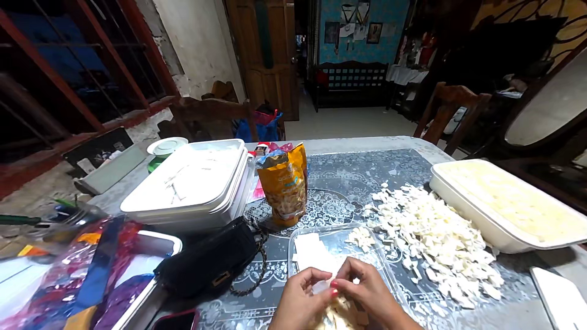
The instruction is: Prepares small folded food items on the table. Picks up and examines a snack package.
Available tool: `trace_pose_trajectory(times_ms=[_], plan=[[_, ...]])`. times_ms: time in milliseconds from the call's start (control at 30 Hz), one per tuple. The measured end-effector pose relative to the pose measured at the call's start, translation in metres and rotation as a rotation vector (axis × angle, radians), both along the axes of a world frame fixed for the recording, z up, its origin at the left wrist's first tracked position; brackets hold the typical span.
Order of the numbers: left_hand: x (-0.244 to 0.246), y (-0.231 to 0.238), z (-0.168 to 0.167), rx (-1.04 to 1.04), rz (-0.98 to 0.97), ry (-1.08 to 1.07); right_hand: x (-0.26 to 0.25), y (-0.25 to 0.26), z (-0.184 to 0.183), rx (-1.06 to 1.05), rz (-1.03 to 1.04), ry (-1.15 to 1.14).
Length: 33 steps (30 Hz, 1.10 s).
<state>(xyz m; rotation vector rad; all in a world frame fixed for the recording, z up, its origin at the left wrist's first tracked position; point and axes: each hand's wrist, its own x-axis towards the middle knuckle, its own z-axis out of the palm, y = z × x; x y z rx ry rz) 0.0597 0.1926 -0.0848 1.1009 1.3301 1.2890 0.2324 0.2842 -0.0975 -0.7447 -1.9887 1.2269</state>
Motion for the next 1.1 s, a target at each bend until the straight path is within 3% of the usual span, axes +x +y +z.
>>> trace_pose_trajectory(times_ms=[100, 233, 367, 467, 533, 600, 667, 733, 800, 900, 1000, 1100], plan=[[0.0, 0.001, -0.012, 0.109, 0.112, 0.258, 0.002, 0.002, 0.006, -0.066, 0.018, -0.071], [-0.004, 0.001, -0.002, 0.035, 0.043, -0.037, 0.006, 0.007, 0.011, -0.086, -0.029, -0.166], [-0.001, 0.004, -0.005, 0.036, 0.139, -0.265, 0.003, -0.007, 0.009, 0.136, 0.092, -0.181], [0.003, 0.007, -0.013, 0.051, 0.195, -0.277, 0.0, -0.008, 0.0, 0.144, 0.2, 0.001], [0.003, 0.004, -0.013, 0.065, 0.094, -0.22, 0.0, -0.005, -0.001, 0.036, 0.12, 0.108], [0.001, 0.002, -0.01, 0.117, 0.005, -0.192, 0.002, 0.001, 0.0, 0.023, 0.031, 0.072], [-0.003, 0.002, -0.008, 0.141, 0.033, -0.181, 0.004, 0.002, 0.002, 0.152, 0.039, -0.044], [-0.005, 0.005, -0.007, 0.115, 0.113, -0.157, 0.0, -0.003, -0.003, 0.436, 0.103, -0.087], [-0.008, 0.005, -0.007, 0.079, 0.129, 0.025, -0.006, -0.007, -0.011, 0.796, 0.098, -0.085], [-0.009, -0.001, -0.006, 0.102, -0.035, 0.531, -0.005, -0.004, -0.011, 1.157, -0.132, -0.128], [-0.005, -0.004, -0.007, 0.1, -0.231, 0.822, 0.013, 0.02, 0.005, 1.186, -0.485, -0.284], [0.001, -0.004, -0.014, 0.12, -0.233, 0.916, 0.032, 0.048, 0.019, 1.072, -0.681, -0.469]])
